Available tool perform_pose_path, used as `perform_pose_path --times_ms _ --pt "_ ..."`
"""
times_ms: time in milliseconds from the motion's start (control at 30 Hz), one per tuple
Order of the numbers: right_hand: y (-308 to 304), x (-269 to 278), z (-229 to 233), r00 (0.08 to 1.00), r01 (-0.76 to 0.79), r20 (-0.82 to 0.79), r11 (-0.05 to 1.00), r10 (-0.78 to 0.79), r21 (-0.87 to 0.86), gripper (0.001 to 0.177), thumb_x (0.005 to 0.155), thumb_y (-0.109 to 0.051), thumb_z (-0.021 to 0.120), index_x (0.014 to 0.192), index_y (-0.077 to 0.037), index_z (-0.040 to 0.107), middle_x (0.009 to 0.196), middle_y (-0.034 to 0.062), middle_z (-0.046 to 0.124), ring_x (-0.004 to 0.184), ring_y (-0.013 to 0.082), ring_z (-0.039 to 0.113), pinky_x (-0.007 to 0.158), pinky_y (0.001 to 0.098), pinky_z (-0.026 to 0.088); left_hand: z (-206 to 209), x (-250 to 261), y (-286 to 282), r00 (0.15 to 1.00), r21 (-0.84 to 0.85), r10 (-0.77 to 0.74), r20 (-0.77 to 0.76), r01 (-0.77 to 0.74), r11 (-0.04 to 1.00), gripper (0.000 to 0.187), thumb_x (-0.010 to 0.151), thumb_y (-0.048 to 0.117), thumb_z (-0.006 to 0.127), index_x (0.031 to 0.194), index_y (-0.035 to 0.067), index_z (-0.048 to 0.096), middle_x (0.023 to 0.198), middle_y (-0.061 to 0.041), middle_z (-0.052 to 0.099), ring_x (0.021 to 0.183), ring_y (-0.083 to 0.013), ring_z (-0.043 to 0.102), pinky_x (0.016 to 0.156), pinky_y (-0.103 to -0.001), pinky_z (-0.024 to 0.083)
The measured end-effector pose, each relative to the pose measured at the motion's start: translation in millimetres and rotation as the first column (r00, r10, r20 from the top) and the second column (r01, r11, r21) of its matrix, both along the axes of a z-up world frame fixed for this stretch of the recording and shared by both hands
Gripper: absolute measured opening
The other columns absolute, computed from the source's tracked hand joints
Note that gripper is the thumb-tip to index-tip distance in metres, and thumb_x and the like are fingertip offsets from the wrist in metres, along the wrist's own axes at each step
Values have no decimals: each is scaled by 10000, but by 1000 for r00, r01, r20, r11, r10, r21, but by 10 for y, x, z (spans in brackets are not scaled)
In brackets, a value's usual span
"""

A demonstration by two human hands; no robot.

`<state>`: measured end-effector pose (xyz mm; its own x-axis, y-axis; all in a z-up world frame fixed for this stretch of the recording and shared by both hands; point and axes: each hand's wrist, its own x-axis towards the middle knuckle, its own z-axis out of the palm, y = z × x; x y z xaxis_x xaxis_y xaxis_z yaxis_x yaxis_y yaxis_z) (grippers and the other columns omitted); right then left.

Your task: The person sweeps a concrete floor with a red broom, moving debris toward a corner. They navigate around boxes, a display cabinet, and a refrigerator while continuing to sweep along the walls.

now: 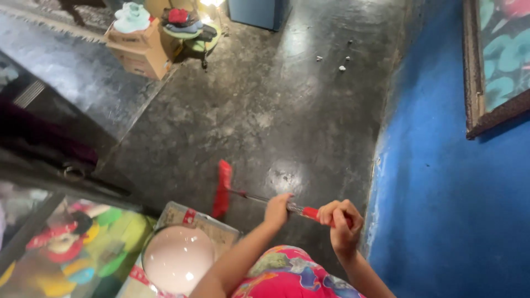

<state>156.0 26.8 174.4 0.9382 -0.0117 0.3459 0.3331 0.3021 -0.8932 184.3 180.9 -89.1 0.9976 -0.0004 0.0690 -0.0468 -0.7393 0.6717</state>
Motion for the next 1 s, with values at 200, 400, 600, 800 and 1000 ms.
perform_pose_path --times_ms 200,400,600,800,1000 --pt "-26 281 351 959 -223 100 924 265 -309 261 922 -105 444 661 -85 436 550 62 507 503 183 482 534 300 411 585 207 -471 993 -328 109 -40 -116 938 250 899 177 641 1141 223 680 934 -38 761 876 -269 717 780 -396 507" --pt "51 603 -431 828 -354 114 670 549 -653 241 788 -217 686 570 -197 587 541 24 528 492 267 512 533 363 486 -165 838 -556 993 -516 113 37 -78 853 226 925 309 757 1134 286 672 940 -39 771 989 -279 724 884 -426 569" --pt "-548 193 975 750 -473 28 566 660 -675 253 913 -77 576 677 -134 504 626 -17 525 515 160 436 502 305 372 1212 536 -614 935 -408 -221 276 322 854 308 650 171 730 956 142 716 892 -44 725 842 -266 676 809 -375 494" --pt "-1260 -145 1144 957 -266 -282 569 61 -778 342 529 -128 714 255 -213 528 201 -42 547 139 135 485 148 335 305 1368 -122 -1019 734 -307 -663 146 671 675 435 775 335 708 1205 344 643 829 -38 726 773 -308 731 721 -361 526" --pt "-737 88 804 931 -160 144 729 336 -666 102 826 -76 581 785 -128 659 791 3 760 738 202 736 753 339 585 522 293 -884 828 -313 -548 119 555 771 565 718 206 737 1261 320 632 970 61 783 790 -189 760 698 -347 550"
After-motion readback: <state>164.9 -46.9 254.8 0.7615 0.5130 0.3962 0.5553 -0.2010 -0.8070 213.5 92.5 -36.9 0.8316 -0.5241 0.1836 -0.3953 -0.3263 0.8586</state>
